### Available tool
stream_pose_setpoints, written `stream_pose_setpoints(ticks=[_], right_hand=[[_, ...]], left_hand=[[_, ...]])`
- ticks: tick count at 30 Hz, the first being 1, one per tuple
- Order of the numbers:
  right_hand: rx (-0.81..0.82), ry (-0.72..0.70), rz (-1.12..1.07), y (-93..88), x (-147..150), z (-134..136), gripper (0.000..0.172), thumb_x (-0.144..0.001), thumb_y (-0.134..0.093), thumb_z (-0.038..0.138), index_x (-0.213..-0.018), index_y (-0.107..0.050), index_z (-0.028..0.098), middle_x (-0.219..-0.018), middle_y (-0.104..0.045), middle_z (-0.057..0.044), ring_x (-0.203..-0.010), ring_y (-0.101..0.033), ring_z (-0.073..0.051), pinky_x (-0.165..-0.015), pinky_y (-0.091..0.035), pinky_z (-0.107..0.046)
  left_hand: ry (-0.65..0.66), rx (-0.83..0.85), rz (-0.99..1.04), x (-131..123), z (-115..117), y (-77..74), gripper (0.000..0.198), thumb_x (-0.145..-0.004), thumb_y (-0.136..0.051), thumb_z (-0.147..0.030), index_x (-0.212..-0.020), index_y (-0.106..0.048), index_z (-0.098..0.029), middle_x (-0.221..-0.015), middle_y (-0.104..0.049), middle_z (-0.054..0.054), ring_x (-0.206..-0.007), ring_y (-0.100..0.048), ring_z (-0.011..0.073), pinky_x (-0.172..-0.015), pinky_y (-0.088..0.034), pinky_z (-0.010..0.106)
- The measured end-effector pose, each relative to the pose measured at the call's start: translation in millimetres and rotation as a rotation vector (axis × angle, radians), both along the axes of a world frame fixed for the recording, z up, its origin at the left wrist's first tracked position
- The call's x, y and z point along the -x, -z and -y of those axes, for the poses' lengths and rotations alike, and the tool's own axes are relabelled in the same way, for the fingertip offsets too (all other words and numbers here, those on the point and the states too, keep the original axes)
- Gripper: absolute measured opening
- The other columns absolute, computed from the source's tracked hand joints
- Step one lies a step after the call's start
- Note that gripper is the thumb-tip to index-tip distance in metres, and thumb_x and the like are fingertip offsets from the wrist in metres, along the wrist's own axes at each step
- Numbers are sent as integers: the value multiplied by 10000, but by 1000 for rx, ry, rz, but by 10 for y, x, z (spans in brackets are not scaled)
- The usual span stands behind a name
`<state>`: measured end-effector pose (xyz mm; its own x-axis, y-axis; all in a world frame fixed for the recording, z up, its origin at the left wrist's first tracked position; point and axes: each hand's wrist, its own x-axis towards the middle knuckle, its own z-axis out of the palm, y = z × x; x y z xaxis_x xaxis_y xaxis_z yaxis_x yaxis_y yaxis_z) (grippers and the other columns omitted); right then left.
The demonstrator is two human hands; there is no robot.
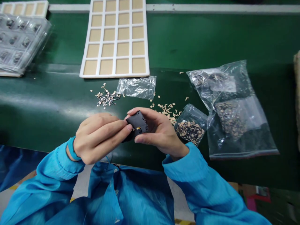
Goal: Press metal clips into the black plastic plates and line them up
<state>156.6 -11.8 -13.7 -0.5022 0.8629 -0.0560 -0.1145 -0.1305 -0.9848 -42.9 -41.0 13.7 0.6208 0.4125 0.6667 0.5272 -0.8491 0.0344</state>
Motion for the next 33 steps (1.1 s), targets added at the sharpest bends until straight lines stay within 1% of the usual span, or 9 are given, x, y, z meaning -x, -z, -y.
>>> stream_pose_setpoints(ticks=[5, 8, 12, 19, 23, 26, 30, 33], right_hand=[[-2, 2, -27, 22, 4, 0, 469, -608, -859, 503, -986, -702, 275, -945, -695, -4, -855, -651, -170, -783, -543, -268], [1, -4, -51, 29, 7, 2, 449, -614, -863, 484, -983, -705, 284, -942, -694, 7, -851, -649, -153, -783, -537, -248], [-4, -4, -26, 21, 7, -1, 480, -601, -862, 506, -977, -701, 255, -928, -696, -12, -842, -651, -168, -771, -545, -266], [-4, 11, 7, 1, 14, 5, 489, -590, -858, 534, -956, -703, 249, -919, -703, -22, -836, -658, -181, -761, -558, -285], [21, 12, -5, 0, 21, 10, 480, -584, -862, 528, -953, -708, 263, -940, -708, -19, -865, -664, -188, -794, -557, -296], [29, 12, -4, 4, 24, 12, 493, -577, -863, 534, -950, -709, 250, -945, -707, -28, -867, -665, -198, -798, -558, -309], [39, 10, -41, 11, 27, 11, 465, -591, -870, 498, -959, -716, 259, -937, -707, -15, -850, -665, -180, -785, -553, -284], [51, 2, -57, 14, 27, 9, 451, -596, -873, 478, -965, -720, 269, -937, -707, -6, -849, -664, -172, -793, -549, -275]], left_hand=[[-48, -74, -61, -28, 23, 0, 240, -920, -444, -91, -915, -684, -85, -851, -732, 80, -757, -683, 165, -667, -604, 304], [-45, -88, -80, -33, 31, 2, 226, -907, -460, -76, -918, -686, -68, -851, -728, 97, -765, -683, 175, -656, -611, 309], [-36, -97, -72, -38, 39, 5, 192, -886, -497, -64, -917, -684, -28, -838, -722, 119, -754, -682, 193, -631, -608, 316], [-32, -137, -68, -47, 23, -17, 172, -870, -527, -65, -851, -699, -61, -790, -715, 96, -725, -675, 176, -622, -606, 292], [-35, -128, -94, -45, 22, -28, 199, -880, -519, -73, -825, -704, -117, -791, -718, 63, -739, -677, 164, -643, -621, 282], [-12, -110, -102, -33, 30, -25, 177, -875, -530, -64, -839, -698, -106, -800, -716, 77, -754, -683, 174, -660, -633, 297], [21, -70, -91, -20, 36, -23, 130, -851, -566, -54, -885, -691, -66, -827, -713, 110, -787, -696, 211, -690, -641, 331], [7, -89, -96, -27, 33, -30, 140, -859, -561, -58, -864, -700, -78, -817, -719, 96, -768, -694, 197, -688, -643, 318]])
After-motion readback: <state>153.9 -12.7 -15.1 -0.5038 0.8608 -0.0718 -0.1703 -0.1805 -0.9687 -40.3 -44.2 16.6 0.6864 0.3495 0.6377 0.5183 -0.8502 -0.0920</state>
